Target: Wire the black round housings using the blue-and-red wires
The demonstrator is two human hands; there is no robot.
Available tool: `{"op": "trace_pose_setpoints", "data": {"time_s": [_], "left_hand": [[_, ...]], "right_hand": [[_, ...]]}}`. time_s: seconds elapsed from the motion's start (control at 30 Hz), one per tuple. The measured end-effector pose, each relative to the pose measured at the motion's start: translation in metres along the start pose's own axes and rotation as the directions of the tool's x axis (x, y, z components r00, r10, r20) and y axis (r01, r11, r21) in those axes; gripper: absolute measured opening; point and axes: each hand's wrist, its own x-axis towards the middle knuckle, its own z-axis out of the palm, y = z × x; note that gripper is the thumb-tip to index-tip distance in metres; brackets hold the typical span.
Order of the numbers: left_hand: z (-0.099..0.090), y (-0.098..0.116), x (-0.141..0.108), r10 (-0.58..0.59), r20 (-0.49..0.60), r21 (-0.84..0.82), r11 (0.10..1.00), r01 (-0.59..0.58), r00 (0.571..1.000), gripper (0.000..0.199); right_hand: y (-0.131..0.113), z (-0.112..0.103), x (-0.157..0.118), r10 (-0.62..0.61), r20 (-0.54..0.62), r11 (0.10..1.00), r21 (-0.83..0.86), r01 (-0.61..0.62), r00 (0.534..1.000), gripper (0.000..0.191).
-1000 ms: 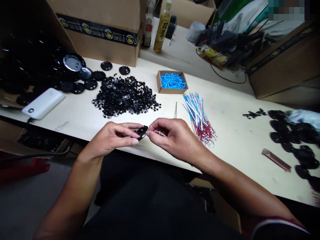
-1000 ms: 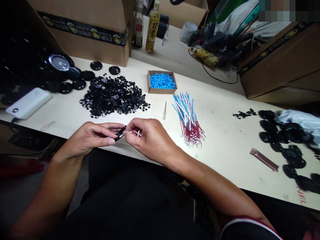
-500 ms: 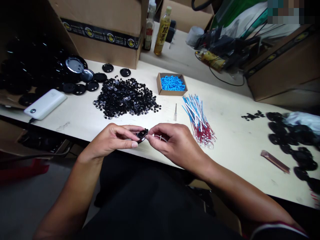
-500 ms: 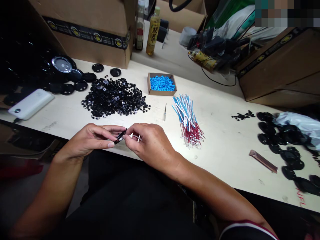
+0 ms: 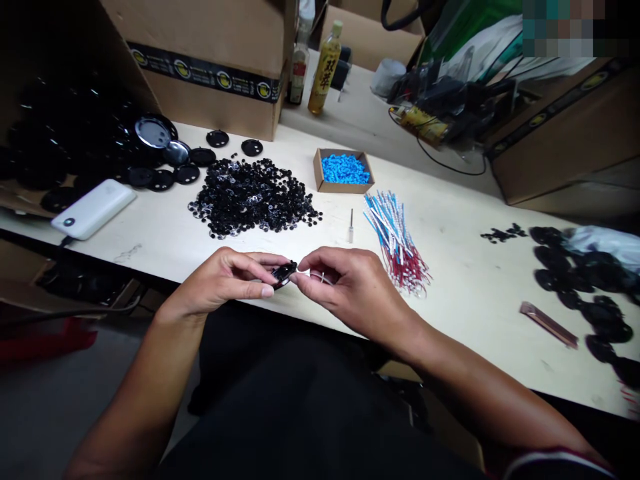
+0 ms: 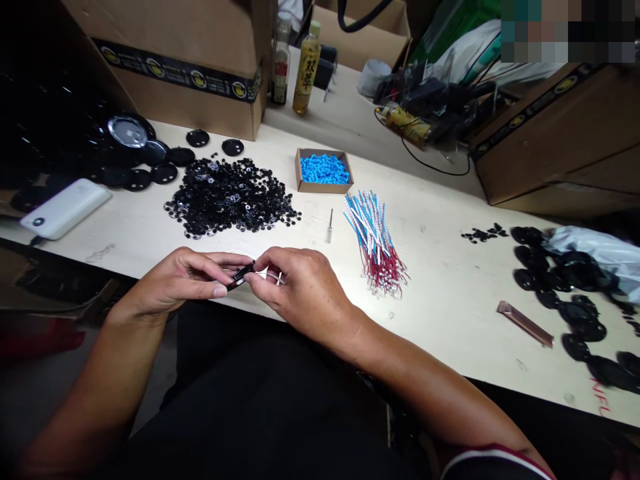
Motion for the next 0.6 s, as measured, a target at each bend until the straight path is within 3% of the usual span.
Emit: {"op": "trace_pose_setpoints", "data": {"time_s": [0.33, 0.6], "left_hand": [[-0.002, -0.001, 0.001, -0.005, 0.047, -0.053, 0.999, 0.007, 0.999, 0.018], [-0.007, -0.003, 0.005, -0.038, 0.149, -0.125, 0.990, 0.057, 0.988, 0.015]], "right_hand": [[0.012, -0.004, 0.009, -0.012, 0.150, 0.985, 0.170, -0.014, 0.989, 0.016], [0.012, -0.004, 0.017, -0.027, 0.363, 0.973, 0.222, -0.058, 0.931, 0.013]]}}
